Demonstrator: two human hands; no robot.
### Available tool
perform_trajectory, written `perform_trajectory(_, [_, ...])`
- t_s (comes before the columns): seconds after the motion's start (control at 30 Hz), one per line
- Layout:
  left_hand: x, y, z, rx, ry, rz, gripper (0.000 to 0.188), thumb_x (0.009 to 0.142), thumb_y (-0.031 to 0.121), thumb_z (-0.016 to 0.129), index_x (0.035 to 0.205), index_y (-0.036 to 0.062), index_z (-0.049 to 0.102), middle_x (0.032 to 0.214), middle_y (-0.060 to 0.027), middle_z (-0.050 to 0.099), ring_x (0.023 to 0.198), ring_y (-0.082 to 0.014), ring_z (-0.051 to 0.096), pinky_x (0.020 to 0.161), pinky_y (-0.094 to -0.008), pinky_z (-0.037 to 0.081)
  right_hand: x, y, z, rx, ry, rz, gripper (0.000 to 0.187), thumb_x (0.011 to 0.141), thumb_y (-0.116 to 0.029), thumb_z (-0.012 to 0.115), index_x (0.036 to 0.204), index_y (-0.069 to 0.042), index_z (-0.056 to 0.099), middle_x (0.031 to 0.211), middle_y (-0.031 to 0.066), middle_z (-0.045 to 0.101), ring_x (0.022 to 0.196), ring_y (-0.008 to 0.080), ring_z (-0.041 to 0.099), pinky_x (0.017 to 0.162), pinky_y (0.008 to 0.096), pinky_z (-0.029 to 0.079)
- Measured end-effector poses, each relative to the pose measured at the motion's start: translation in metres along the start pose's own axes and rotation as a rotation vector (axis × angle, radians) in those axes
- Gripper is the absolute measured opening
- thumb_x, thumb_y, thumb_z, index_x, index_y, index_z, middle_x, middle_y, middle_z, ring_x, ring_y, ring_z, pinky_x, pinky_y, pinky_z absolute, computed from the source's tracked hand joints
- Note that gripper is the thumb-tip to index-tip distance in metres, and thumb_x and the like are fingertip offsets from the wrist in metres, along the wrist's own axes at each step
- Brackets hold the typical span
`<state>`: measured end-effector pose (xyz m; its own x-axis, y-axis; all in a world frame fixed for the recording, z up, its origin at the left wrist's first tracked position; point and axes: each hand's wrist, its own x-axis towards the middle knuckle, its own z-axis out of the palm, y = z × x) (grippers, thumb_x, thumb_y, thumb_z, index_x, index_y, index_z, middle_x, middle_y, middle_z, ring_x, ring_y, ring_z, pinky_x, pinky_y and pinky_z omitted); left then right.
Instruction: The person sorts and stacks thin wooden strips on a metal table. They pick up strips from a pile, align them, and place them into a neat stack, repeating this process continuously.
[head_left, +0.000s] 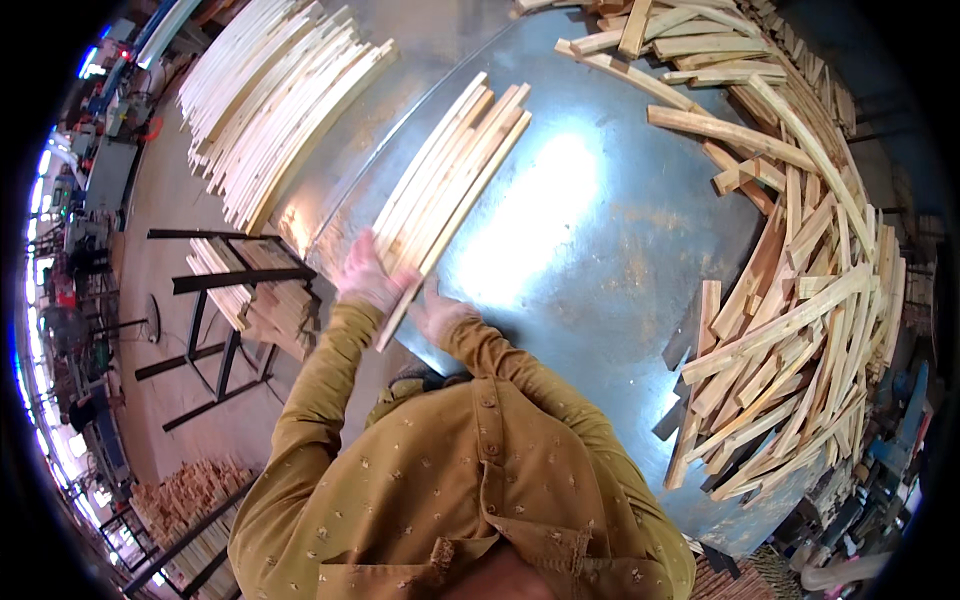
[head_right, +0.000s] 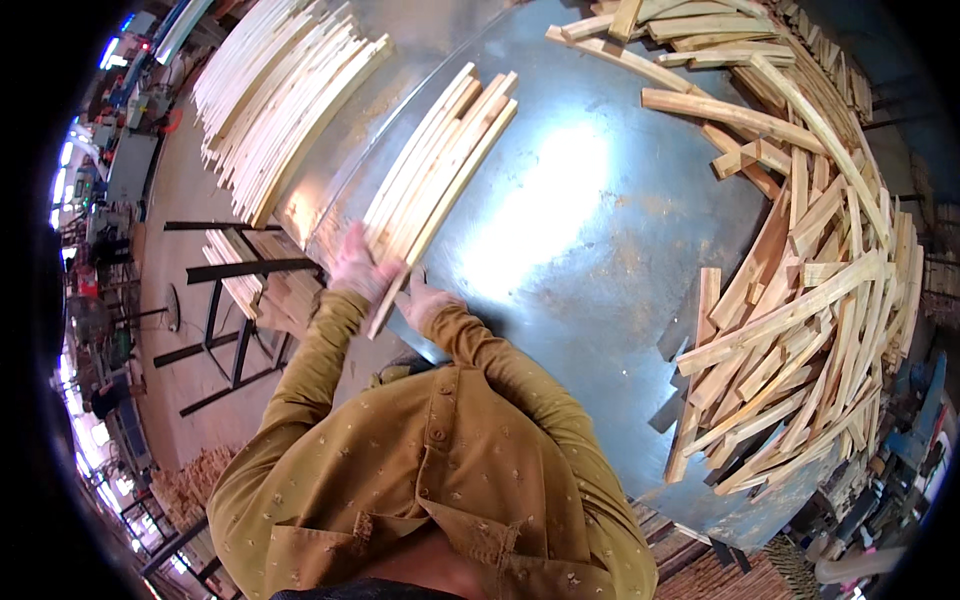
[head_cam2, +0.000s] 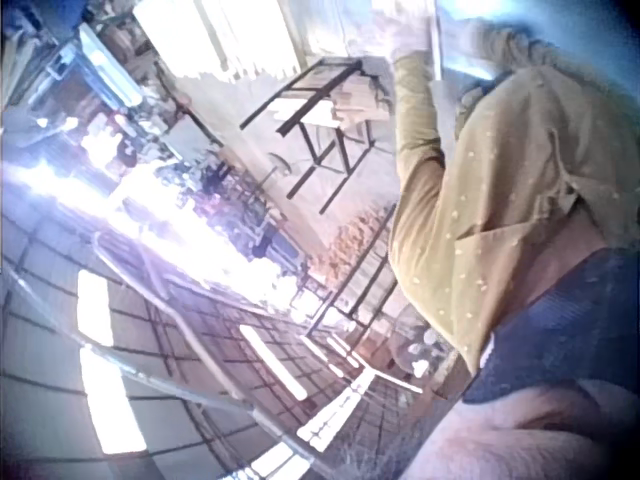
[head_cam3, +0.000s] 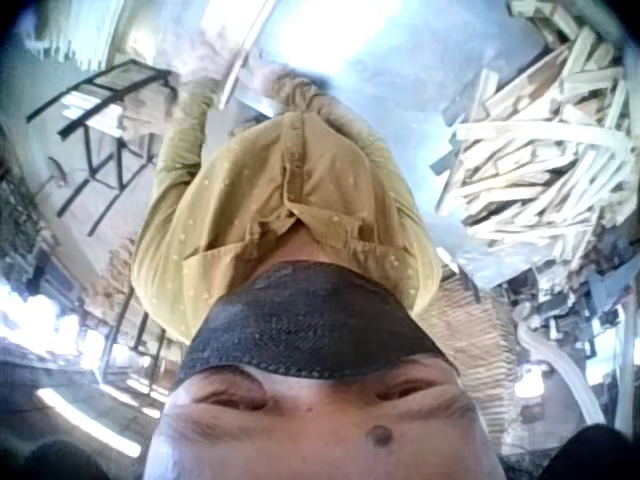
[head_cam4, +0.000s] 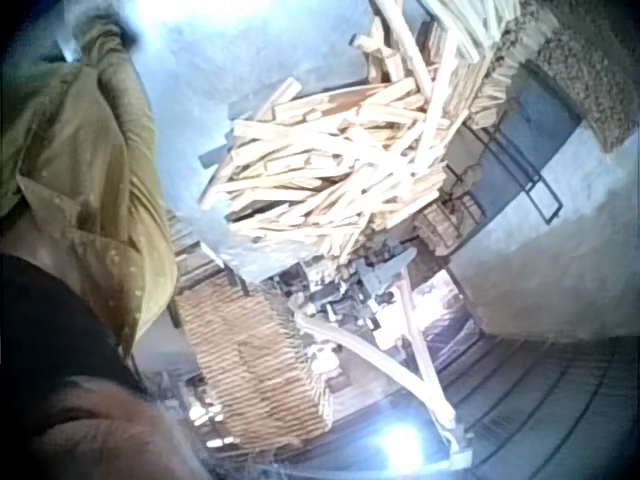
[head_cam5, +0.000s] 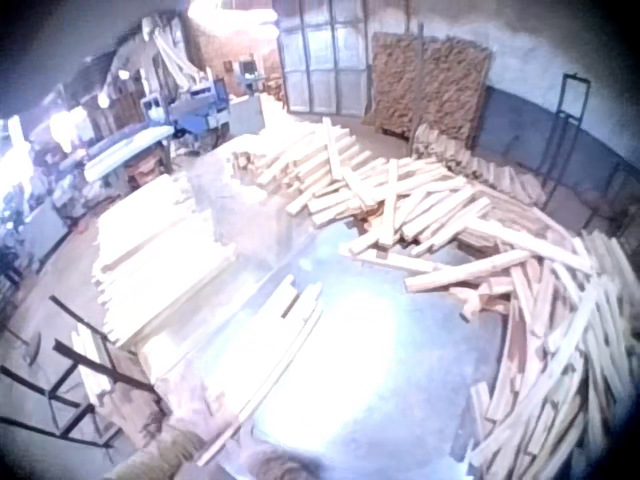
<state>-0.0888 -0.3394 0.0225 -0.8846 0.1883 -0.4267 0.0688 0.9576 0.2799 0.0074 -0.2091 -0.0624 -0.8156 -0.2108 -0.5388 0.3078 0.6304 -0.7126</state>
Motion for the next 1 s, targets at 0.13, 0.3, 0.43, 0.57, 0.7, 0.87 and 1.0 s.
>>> perform_trajectory(0.13, [0.003,0.012,0.006,0.355,-0.112,-0.055,0.129,0.068,0.075,0.067,0.157,0.0087,0.001,0.159,-0.0305,0.005,0.147,-0.0477,0.011,0.12,-0.052,0.011,0.009,0.015,-0.015,0.416,-0.12,0.048,0.057,0.095,-0.031,0.051,0.145,-0.006,0.037,0.076,0.0151,0.066,0.064,0.0238,0.063,0.06,0.0359,0.052])
perform_trajectory(0.3, [0.009,0.015,-0.01,0.262,-0.214,-0.021,0.123,0.069,0.067,0.073,0.157,0.012,0.007,0.159,-0.0283,0.012,0.146,-0.0445,0.019,0.118,-0.0521,0.017,0.01,0.006,-0.02,1.061,0.278,0.31,0.054,0.093,-0.035,0.059,0.134,-0.001,0.049,0.085,0.0127,0.066,0.06,0.0172,0.061,0.056,0.0315,0.05])
perform_trajectory(0.43, [0.019,-0.035,0.002,0.096,-0.07,0.244,0.127,0.063,0.064,0.079,0.156,0.0103,0.011,0.156,-0.0268,0.021,0.142,-0.0411,0.028,0.111,-0.0522,0.028,0.024,-0.028,-0.04,0.3,0.604,0.401,0.082,0.083,-0.052,0.07,0.141,-0.003,0.041,0.089,0.0131,0.068,0.079,0.0247,0.066,0.078,0.0346,0.051])
perform_trajectory(0.57, [0.019,-0.041,0.0,0.132,-0.128,0.283,0.128,0.063,0.064,0.078,0.156,0.0084,0.009,0.158,-0.0256,0.017,0.144,-0.0407,0.024,0.113,-0.0505,0.025,0.025,0.01,-0.029,0.879,0.527,0.23,0.061,0.086,-0.029,0.074,0.131,0.0,0.044,0.083,0.0079,0.062,0.076,0.0189,0.063,0.062,0.0335,0.054])
perform_trajectory(0.7, [0.011,-0.032,-0.004,0.237,-0.173,0.252,0.119,0.073,0.062,0.071,0.156,0.0087,0.005,0.158,-0.0289,0.009,0.147,-0.043,0.013,0.115,-0.0519,0.021,0.001,0.009,-0.038,1.098,0.526,0.224,0.043,0.089,-0.016,0.07,0.122,0.0,0.048,0.083,0.0058,0.06,0.068,0.0165,0.061,0.057,0.0316,0.056])
perform_trajectory(0.87, [0.005,-0.024,-0.001,0.262,-0.127,0.25,0.11,0.074,0.054,0.071,0.156,0.0113,0.011,0.158,-0.0308,0.01,0.146,-0.0459,0.015,0.115,-0.0547,0.022,-0.018,0.038,-0.065,1.255,0.55,0.181,0.042,0.091,-0.014,0.064,0.128,-0.001,0.05,0.091,0.0102,0.065,0.076,0.0233,0.069,0.069,0.038,0.062])
perform_trajectory(1.0, [0.007,-0.038,0.009,0.195,-0.098,0.291,0.106,0.079,0.054,0.068,0.156,0.0072,0.011,0.157,-0.0323,0.011,0.146,-0.0466,0.016,0.116,-0.0543,0.019,-0.033,0.089,-0.085,0.948,0.721,0.184,0.044,0.091,-0.017,0.066,0.13,0.0,0.052,0.095,0.0102,0.067,0.075,0.0203,0.067,0.064,0.0346,0.058])
